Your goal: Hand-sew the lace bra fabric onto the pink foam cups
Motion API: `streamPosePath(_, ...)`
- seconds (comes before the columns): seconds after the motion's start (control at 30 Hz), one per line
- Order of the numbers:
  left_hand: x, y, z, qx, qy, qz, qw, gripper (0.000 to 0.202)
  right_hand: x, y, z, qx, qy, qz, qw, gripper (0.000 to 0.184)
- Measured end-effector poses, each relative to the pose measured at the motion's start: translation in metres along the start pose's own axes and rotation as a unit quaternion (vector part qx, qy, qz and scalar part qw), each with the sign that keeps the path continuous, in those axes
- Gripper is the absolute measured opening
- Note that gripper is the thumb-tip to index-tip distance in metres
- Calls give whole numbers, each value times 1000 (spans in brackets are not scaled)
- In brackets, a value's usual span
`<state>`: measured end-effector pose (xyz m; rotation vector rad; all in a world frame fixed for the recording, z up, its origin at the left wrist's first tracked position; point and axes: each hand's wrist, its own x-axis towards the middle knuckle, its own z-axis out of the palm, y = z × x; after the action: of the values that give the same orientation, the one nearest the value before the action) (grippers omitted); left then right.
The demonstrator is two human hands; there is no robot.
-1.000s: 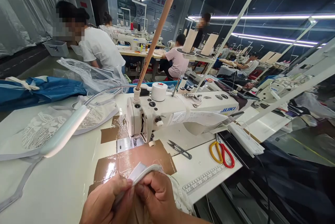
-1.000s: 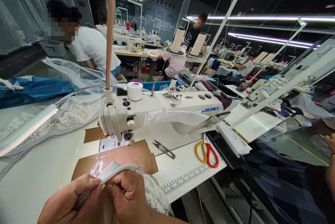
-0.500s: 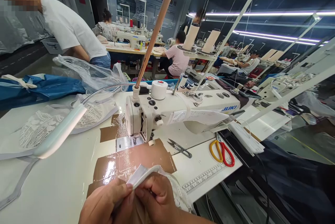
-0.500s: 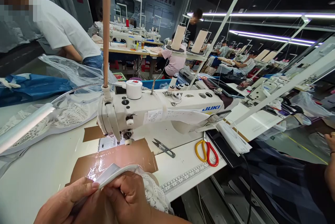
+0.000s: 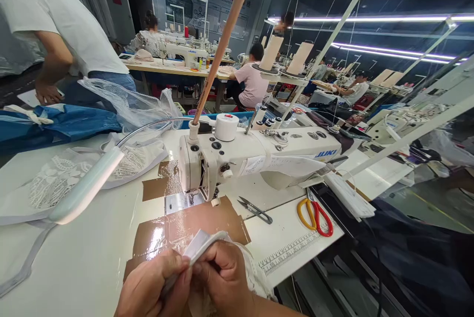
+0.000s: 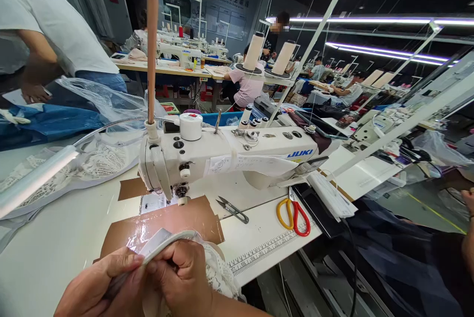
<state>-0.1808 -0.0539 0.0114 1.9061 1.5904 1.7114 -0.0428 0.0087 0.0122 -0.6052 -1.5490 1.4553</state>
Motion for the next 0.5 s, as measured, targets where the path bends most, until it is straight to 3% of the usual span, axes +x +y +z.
streamPosePath(0.13, 3, -7, -3, -1, -40, 24, 999, 23, -2, 4, 5, 104, 24, 149, 983, 20)
streamPosePath(0.23, 2, -11, -3, 2, -51, 33, 998, 25, -2, 6, 6, 186, 61, 175, 965, 33)
streamPosePath(0.33, 3, -13, -2, -10, -72, 35, 997, 27, 1, 1, 2, 230, 56, 175, 956, 41)
streamPosePath(0.4, 6, -13, -3, -22, -91, 9, 996, 27, 4, -9, -6, 189, 8, 201, 961, 33)
streamPosePath(0.5, 13, -13, -7, -48, -127, -62, 989, 17, 9, -34, -24, -9, -101, 185, 977, 15)
